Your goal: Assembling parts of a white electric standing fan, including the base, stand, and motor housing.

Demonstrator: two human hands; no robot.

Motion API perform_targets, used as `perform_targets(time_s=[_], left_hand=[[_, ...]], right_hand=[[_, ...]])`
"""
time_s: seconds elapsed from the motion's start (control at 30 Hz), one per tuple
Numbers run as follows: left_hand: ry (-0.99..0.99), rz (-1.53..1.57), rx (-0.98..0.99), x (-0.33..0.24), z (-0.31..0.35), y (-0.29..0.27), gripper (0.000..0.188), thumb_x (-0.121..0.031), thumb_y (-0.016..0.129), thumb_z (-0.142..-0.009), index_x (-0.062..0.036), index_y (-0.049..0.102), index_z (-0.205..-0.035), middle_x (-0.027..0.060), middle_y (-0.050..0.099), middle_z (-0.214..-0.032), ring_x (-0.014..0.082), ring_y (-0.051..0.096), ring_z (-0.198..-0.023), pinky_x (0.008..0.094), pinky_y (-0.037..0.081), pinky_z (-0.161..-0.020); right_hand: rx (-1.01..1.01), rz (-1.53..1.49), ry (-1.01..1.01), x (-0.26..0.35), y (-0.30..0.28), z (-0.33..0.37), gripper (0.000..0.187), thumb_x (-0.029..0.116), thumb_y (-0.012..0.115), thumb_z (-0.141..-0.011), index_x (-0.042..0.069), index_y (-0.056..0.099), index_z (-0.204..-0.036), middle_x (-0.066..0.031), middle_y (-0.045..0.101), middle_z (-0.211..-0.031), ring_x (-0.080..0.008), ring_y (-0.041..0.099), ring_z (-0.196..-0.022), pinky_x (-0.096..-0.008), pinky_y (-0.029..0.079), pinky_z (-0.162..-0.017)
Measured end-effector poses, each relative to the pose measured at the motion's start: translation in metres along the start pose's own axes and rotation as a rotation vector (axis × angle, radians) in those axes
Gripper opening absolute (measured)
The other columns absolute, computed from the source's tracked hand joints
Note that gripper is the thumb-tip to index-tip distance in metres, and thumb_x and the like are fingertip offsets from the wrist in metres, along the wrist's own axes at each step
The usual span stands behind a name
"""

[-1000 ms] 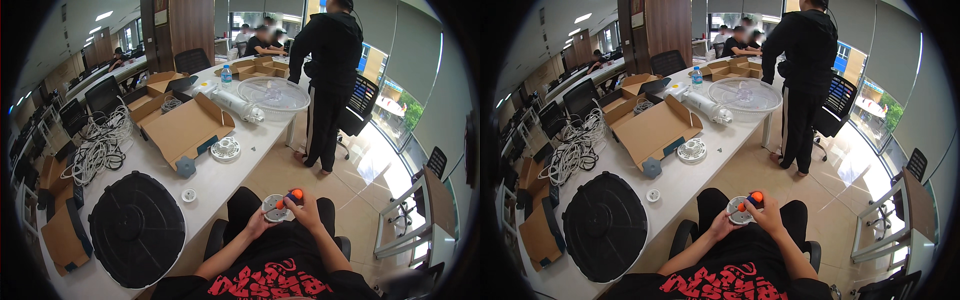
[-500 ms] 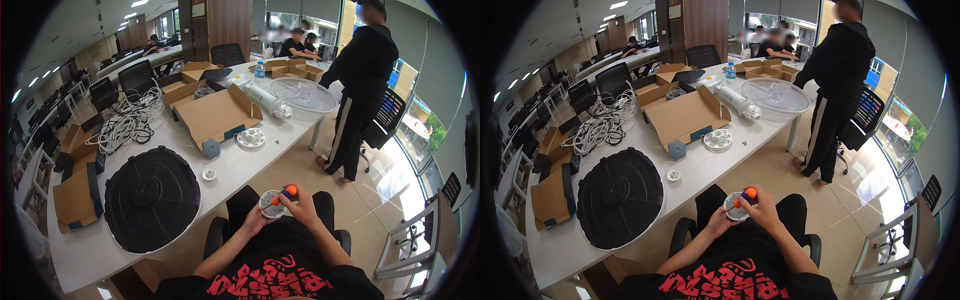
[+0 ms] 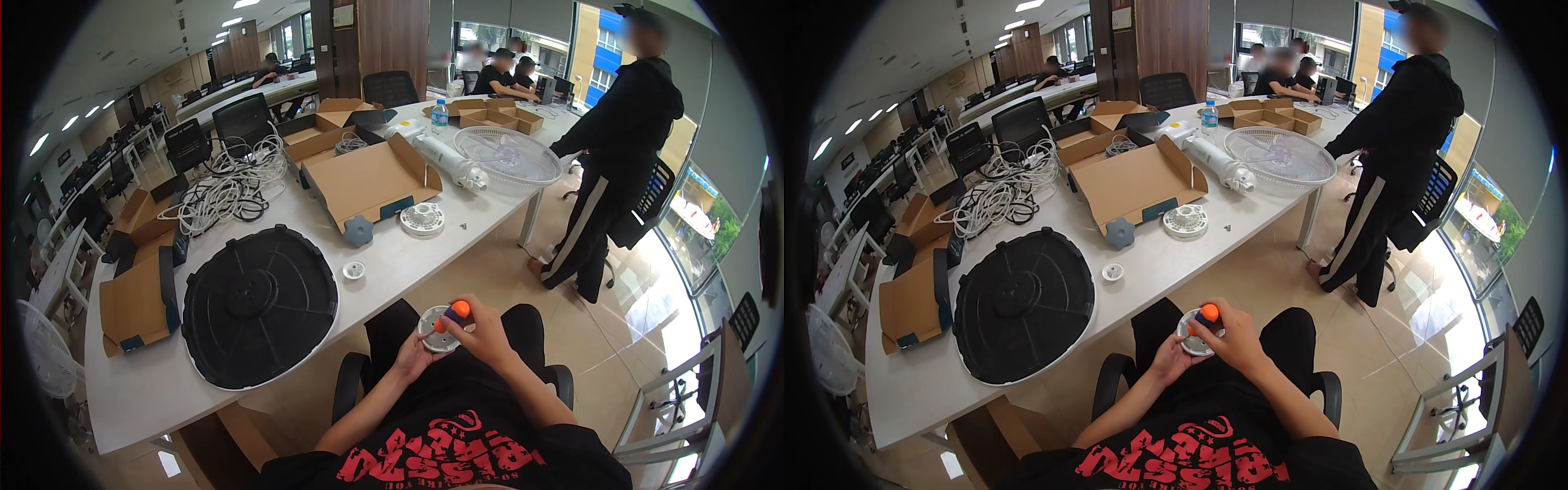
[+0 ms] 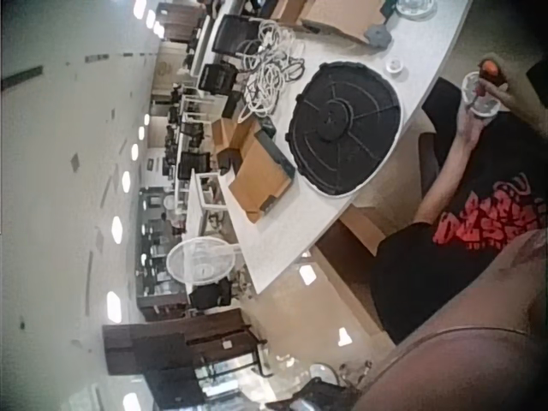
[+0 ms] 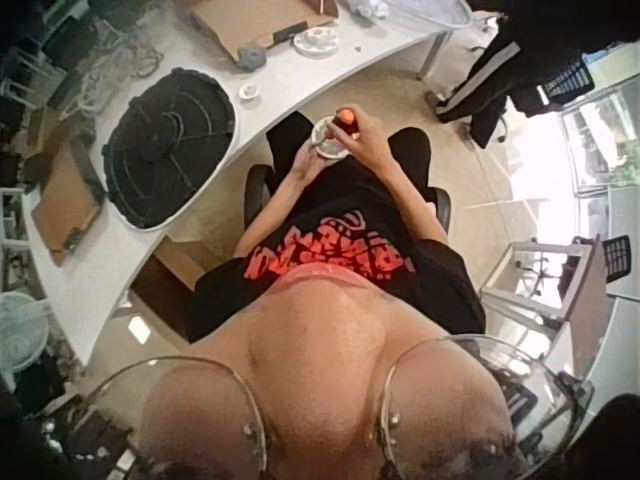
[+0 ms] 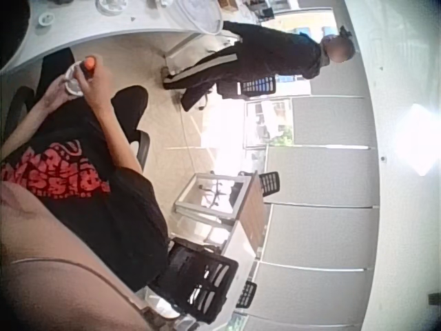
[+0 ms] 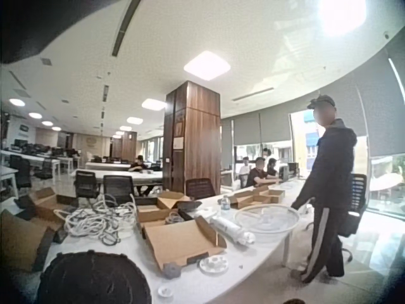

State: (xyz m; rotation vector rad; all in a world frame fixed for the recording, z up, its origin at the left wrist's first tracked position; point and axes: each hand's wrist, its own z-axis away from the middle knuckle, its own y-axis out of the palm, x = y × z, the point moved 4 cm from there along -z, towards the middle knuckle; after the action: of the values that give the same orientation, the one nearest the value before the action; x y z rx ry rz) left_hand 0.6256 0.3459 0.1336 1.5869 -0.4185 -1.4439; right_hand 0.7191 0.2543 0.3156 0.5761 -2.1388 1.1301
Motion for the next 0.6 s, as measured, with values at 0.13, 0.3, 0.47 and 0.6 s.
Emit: perform_targets(time_s=[0.13,0.3,0.47,0.6], left_hand=[[-0.016,-0.002,0.014,0.0,-0.003,0.003,0.053,-0.022,0.028,-0.099,-0.0037,0.03,-0.149,0.0176,0.043,-0.148,0.0316,0.045,-0.137,0.054,0.041,-0.111],[-0.038,-0.031,0.024,0.008,-0.017,-0.002,0.051,-0.027,0.028,-0.103,-0.005,0.03,-0.149,0.0155,0.045,-0.146,0.0299,0.046,-0.136,0.0513,0.041,-0.111],[-0.092,0.001,0.077,0.017,-0.038,-0.004,0.047,-0.034,0.028,-0.107,-0.0098,0.034,-0.147,0.0124,0.046,-0.145,0.0267,0.049,-0.133,0.0483,0.046,-0.106],[-0.132,0.011,0.125,0.025,-0.055,-0.001,0.049,-0.041,0.028,-0.108,-0.0103,0.037,-0.144,0.0119,0.048,-0.143,0.0261,0.049,-0.132,0.0483,0.046,-0.106]], right_hand=[[0.006,0.108,-0.045,0.002,0.002,0.001,0.039,0.031,0.077,-0.085,0.004,0.061,-0.108,-0.0137,0.068,-0.089,-0.0297,0.069,-0.076,-0.0364,0.054,-0.069],[-0.035,0.186,-0.137,0.004,0.006,0.0,0.04,0.031,0.077,-0.084,0.006,0.061,-0.111,-0.0122,0.069,-0.098,-0.0323,0.068,-0.087,-0.0386,0.054,-0.075],[-0.056,0.096,-0.118,0.003,0.009,-0.003,0.038,0.02,0.077,-0.085,0.005,0.06,-0.116,-0.014,0.068,-0.103,-0.033,0.067,-0.093,-0.039,0.053,-0.08],[-0.131,0.138,-0.184,0.001,0.005,-0.001,0.037,0.013,0.077,-0.084,0.006,0.06,-0.116,-0.0141,0.068,-0.103,-0.0329,0.068,-0.092,-0.0385,0.054,-0.078]])
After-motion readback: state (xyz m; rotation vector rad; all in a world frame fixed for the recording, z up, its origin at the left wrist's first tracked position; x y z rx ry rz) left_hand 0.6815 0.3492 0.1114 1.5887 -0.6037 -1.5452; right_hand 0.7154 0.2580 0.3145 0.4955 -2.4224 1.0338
